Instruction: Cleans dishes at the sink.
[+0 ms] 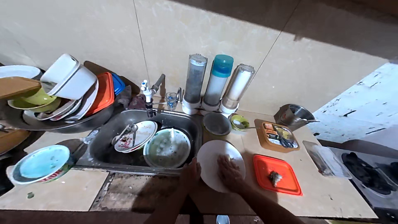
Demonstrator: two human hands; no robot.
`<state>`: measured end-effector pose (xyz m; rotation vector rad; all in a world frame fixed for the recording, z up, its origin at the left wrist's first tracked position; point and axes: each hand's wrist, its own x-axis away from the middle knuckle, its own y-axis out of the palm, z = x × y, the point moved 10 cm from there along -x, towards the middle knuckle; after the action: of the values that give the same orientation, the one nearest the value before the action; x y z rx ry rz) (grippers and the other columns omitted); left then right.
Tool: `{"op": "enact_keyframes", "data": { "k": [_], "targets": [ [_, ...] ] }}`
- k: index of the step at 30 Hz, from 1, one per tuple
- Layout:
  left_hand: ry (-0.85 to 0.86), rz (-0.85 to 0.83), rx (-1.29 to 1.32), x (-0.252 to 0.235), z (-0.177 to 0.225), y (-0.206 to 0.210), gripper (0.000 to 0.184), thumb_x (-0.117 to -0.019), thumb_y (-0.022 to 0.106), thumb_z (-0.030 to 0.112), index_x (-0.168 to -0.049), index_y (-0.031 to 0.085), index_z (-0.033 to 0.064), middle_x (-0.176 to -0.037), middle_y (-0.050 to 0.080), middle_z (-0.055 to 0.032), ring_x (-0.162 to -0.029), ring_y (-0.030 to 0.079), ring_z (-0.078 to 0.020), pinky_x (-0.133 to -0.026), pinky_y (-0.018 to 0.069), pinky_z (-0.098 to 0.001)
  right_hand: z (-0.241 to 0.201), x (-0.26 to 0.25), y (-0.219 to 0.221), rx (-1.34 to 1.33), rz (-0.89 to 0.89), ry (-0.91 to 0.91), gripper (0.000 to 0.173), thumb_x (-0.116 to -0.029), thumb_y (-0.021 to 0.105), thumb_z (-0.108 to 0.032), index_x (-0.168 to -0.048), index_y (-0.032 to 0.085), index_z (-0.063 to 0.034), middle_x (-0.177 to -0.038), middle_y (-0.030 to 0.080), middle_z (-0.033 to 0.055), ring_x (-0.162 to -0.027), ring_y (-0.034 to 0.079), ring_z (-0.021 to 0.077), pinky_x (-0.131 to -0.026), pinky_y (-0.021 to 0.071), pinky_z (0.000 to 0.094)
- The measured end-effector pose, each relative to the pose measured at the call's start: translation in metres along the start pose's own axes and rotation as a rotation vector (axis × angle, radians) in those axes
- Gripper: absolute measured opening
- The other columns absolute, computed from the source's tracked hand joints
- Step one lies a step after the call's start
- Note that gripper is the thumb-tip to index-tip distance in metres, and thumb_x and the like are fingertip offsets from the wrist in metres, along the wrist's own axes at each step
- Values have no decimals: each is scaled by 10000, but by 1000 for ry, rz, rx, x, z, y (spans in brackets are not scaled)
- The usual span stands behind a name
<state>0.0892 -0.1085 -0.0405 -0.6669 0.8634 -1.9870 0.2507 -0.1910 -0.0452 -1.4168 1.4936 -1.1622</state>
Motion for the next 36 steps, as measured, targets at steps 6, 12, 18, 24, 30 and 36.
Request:
{"op": "enact_keyframes", "data": {
  "k": [6,12,18,24,30,36],
  "targets": [
    [-16,-48,-40,-1,3,3,471,-1099,378,297,-1433,505,-10,-1119,696,-271,-1105,658,-465,-962,505,-595,-19,-50,-1,-159,-50,84,596,-1096,365,-326,-1607,272,-32,-1692,204,153,-1583,94,328,-1279,40,538],
    [18,-30,-22,1,2,1,464,-1095,382,261,-1443,499,-22,-1100,705,-276,-1090,668,-472,-947,516,-592,-54,19,7,-310,-205,-200,462,-1105,376,-266,-1516,498,-92,-1636,368,99,-1556,240,277,-1283,139,479],
    [24,-15,-39,0,6,1,451,-1106,361,293,-1391,542,-7,-1040,709,-257,-1050,678,-450,-936,518,-570,57,-4,-20,35,-97,39,603,-1096,331,-448,-1620,305,-151,-1702,213,36,-1588,89,248,-1256,-11,592],
    [53,197,141,-2,-9,-3,539,-1065,504,392,-1469,527,37,-1031,735,-236,-953,720,-434,-877,552,-608,46,10,-20,110,68,279,717,-1073,259,-526,-1623,248,-67,-1695,195,148,-1583,104,315,-1241,-12,639],
    [-36,-32,26,12,5,6,786,-982,581,561,-1549,404,46,-1365,634,-216,-1273,608,-390,-1084,457,-576,-22,33,0,-21,-173,224,669,-1088,361,-367,-1573,255,81,-1655,184,294,-1557,108,450,-1268,52,571],
    [58,-30,57,0,10,8,537,-1076,461,308,-1526,441,15,-1330,656,-229,-1248,623,-390,-1112,409,-582,-29,6,2,-83,-20,-164,514,-1067,446,-242,-1557,430,-87,-1645,352,100,-1557,233,297,-1264,135,574]
  ]
}}
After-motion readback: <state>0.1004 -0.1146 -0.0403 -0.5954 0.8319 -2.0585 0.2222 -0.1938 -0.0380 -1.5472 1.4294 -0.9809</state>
